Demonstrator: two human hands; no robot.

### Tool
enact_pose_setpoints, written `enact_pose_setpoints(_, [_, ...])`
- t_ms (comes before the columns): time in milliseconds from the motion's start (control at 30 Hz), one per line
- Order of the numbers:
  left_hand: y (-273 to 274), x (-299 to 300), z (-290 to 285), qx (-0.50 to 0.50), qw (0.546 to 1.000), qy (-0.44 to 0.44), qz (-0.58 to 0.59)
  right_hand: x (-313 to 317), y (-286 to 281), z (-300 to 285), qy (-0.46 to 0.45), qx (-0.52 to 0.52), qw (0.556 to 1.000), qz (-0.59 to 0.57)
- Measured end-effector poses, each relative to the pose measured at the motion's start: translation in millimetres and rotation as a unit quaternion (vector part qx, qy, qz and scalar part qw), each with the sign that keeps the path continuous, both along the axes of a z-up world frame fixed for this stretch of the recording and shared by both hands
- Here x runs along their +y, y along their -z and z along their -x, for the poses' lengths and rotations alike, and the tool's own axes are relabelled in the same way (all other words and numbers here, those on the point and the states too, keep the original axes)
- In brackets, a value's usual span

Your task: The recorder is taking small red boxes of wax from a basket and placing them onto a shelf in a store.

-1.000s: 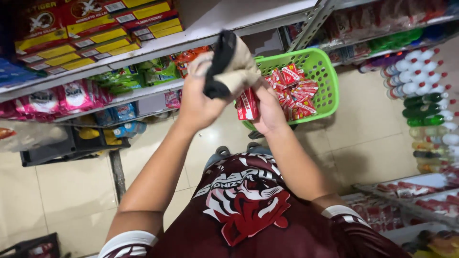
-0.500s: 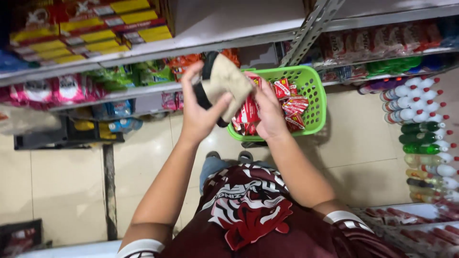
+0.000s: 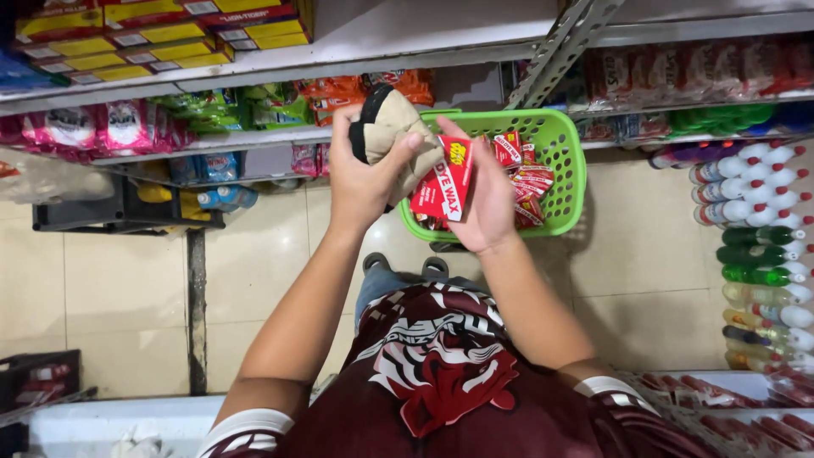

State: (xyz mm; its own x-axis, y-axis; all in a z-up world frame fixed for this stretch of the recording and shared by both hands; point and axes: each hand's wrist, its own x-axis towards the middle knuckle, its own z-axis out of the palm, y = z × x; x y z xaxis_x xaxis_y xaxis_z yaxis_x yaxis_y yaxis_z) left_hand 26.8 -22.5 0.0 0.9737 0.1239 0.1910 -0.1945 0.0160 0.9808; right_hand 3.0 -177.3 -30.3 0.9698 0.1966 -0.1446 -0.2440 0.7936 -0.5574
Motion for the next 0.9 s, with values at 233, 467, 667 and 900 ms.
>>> enact_pose_setpoints(233, [-2, 3, 8, -0.082, 0.98, 0.022, -0.177, -11, 34, -23, -0.086, 0.014, 0.995, -0.053])
enact_pose_setpoints(467, [-43, 19, -20, -0.173, 0.93, -0.07, -0.317, 13, 21, -3, -0.068, 0.05, 0.994, -0.068])
enact_pose_setpoints(667, [13, 12, -4, -0.194, 0.919, 0.003, -0.344, 5, 24, -20, -0.096, 0.032, 0.992, -0.07])
enact_pose_setpoints(900, [-6, 16, -7, -0.202, 0.912, -0.031, -0.356, 13, 25, -15, -0.096, 0.022, 0.991, -0.094])
